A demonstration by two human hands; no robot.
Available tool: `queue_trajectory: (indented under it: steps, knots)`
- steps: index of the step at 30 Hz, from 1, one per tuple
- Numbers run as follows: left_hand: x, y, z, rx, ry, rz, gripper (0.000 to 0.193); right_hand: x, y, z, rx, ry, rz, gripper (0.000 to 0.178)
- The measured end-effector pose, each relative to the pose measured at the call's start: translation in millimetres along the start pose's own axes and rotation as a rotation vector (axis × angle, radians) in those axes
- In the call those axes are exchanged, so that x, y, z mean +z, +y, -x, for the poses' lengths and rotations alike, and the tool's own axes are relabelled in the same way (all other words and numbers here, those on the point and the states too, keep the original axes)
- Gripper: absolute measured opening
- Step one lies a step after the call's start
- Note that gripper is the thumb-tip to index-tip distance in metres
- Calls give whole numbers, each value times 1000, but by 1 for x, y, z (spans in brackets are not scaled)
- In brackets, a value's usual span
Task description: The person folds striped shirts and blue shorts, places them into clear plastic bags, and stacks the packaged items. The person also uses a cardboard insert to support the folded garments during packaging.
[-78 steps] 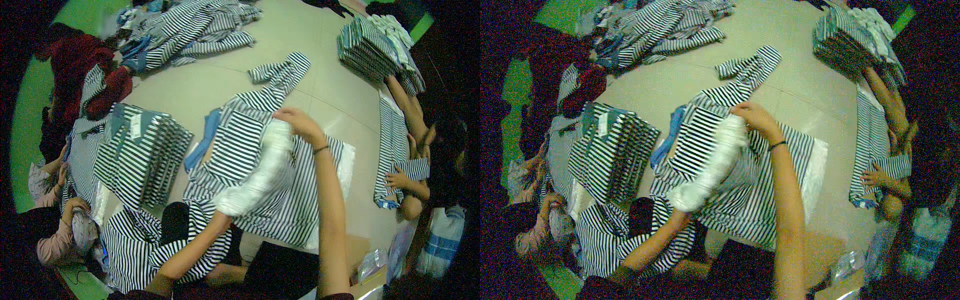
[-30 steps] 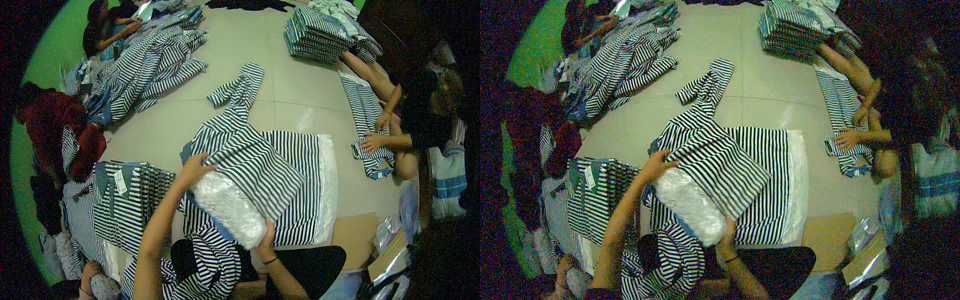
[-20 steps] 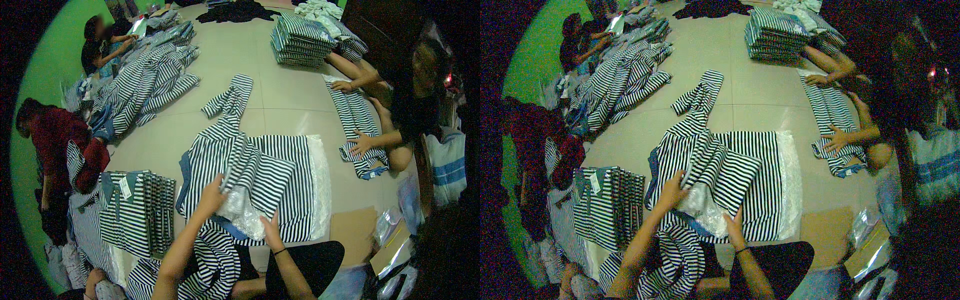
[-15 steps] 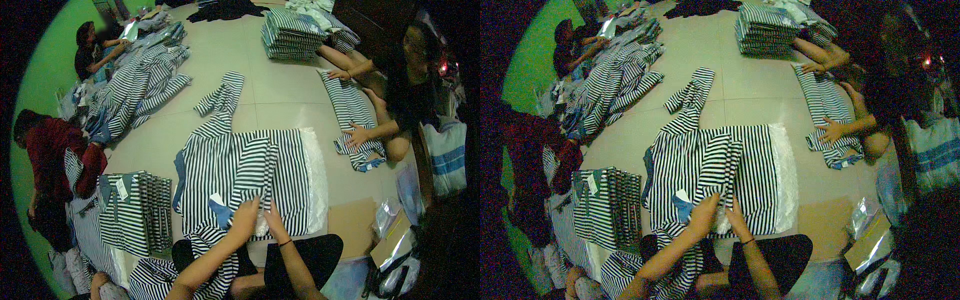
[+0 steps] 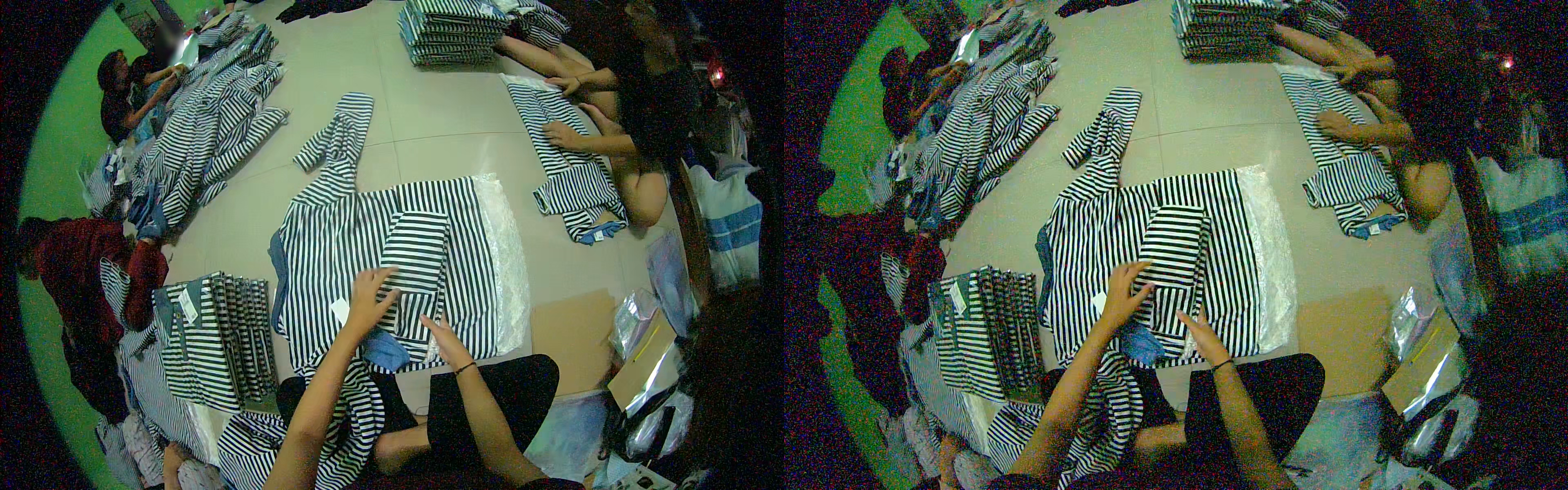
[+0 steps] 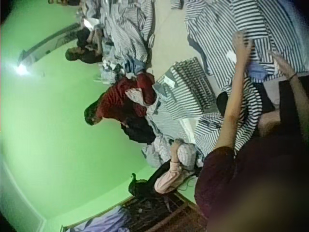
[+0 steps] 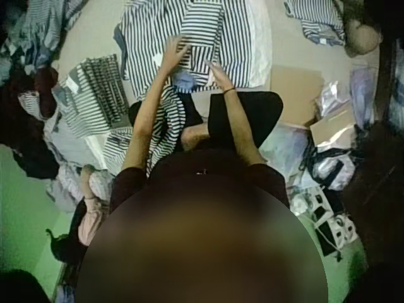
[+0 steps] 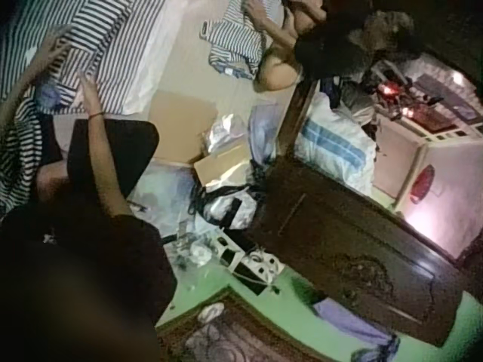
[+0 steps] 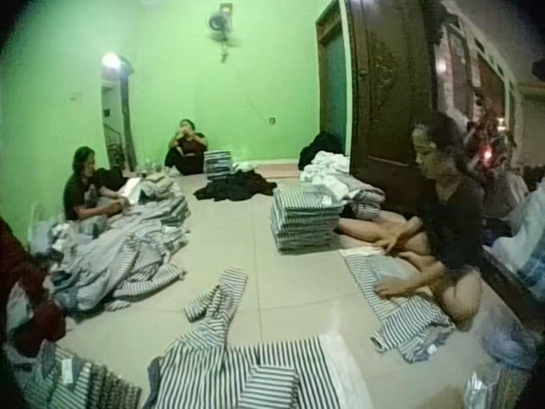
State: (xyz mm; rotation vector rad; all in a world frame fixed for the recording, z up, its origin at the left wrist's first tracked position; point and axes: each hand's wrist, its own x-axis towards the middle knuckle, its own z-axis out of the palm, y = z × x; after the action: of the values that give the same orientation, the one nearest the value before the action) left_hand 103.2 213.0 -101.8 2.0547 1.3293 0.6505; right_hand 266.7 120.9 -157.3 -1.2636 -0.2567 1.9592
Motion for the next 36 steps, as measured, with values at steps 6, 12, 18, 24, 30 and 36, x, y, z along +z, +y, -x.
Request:
queue_trajectory:
  steps: [6, 12, 18, 24, 30, 36]
  knots:
    - [40, 0, 1, -80, 34, -38, 52, 6, 3, -3, -203, 126, 108, 98]
    - [-19, 33, -5, -347, 60, 261, 47, 12, -16, 23, -221, 53, 84, 71]
    - [-102, 89, -20, -204, 415, 392, 33, -5, -17, 97, -162, -94, 281, 73]
    - [-113, 171, 31, -22, 242, 354, 19, -32, 18, 183, -311, -89, 277, 76]
    - [-95, 227, 68, 129, 490, 382, 10, -46, 55, 215, -523, 9, 312, 78]
    - [-70, 251, 88, -23, 541, 563, 12, -44, 63, 260, -495, -9, 283, 66]
